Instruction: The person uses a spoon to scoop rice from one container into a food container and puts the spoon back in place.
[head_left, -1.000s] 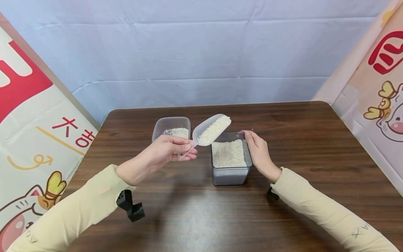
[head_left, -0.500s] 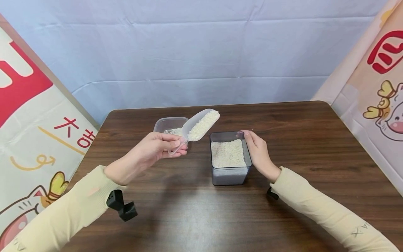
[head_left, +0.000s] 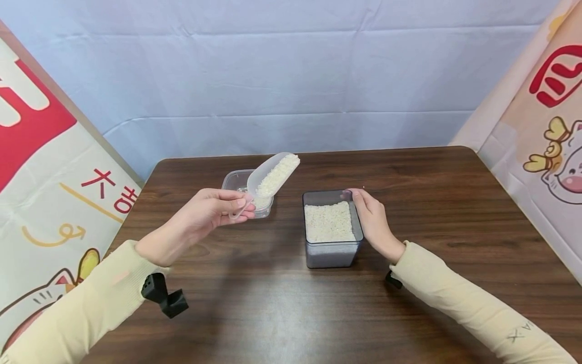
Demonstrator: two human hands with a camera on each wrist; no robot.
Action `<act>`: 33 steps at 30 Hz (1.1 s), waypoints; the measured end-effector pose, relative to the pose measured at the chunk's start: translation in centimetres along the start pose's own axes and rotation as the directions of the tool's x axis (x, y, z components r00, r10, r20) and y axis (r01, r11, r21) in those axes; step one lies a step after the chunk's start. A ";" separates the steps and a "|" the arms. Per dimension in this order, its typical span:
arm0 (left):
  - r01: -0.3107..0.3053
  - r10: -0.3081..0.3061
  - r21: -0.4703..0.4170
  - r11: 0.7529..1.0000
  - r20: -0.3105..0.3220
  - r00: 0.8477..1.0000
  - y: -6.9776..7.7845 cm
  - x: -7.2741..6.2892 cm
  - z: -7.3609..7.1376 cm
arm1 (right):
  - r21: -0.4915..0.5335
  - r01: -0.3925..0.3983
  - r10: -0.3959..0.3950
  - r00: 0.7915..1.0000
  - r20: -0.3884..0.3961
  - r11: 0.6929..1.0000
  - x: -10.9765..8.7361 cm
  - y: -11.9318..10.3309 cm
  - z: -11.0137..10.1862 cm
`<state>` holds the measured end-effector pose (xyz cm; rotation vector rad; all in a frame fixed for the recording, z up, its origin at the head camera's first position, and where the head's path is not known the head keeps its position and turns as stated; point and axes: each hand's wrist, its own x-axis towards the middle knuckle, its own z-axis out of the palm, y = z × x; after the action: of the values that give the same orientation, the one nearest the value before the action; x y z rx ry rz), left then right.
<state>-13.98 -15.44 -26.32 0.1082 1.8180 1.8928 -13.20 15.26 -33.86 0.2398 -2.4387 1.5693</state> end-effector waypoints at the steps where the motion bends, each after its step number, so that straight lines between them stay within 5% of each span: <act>1: 0.000 0.000 -0.007 1.000 -0.005 1.000 0.0 0.0 -0.1 | -0.001 0.001 -0.001 1.000 0.000 1.000 0.0 0.0 0.0; 13: -0.013 0.012 -0.043 0.999 -0.025 1.000 -0.1 -0.3 -1.7 | -0.009 -0.005 0.005 1.000 0.004 1.000 0.0 0.2 0.0; 21: -0.011 0.008 -0.088 0.996 -0.034 0.999 -0.3 -0.2 -2.7 | -0.009 -0.008 0.008 1.000 -0.002 1.000 0.8 3.9 0.3; 33: -0.005 -0.004 -0.134 0.991 -0.060 0.998 -0.8 0.4 -4.1 | -0.029 0.012 -0.012 1.000 -0.008 1.000 1.0 4.3 0.4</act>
<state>-15.71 -19.02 -27.60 0.0047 1.7225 2.0329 -15.33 16.64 -37.50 0.2422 -2.4476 1.5258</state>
